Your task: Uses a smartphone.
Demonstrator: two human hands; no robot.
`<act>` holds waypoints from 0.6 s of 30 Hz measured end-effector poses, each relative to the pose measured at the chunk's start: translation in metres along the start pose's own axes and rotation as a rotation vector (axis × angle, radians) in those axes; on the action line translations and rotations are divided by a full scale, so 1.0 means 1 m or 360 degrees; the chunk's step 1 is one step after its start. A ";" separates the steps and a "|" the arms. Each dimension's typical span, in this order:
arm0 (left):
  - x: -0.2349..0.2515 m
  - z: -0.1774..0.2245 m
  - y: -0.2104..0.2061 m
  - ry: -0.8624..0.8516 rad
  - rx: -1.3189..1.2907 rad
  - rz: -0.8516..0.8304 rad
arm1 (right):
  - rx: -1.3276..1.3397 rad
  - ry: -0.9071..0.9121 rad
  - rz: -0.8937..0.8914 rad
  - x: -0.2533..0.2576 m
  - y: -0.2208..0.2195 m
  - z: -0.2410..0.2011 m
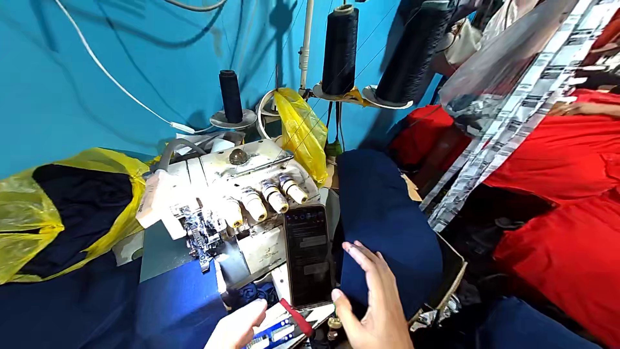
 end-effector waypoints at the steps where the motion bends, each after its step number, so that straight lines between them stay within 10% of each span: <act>1: 0.004 -0.005 -0.005 0.0070 -0.0090 0.0023 | -0.0030 0.0019 0.0008 0.000 -0.005 -0.001; 18: 0.054 -0.045 -0.043 0.0604 -0.0216 0.0122 | 0.0463 0.0069 -0.0139 0.025 -0.009 0.003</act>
Point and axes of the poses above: each hand's wrist, its own x-axis towards the middle knuckle, its own y-axis out of the back of the hand, z = x × y, the point moved 4 cm from there along x, towards the middle knuckle, and after that the axes turned 4 degrees about -x, right-handed, at the moved point
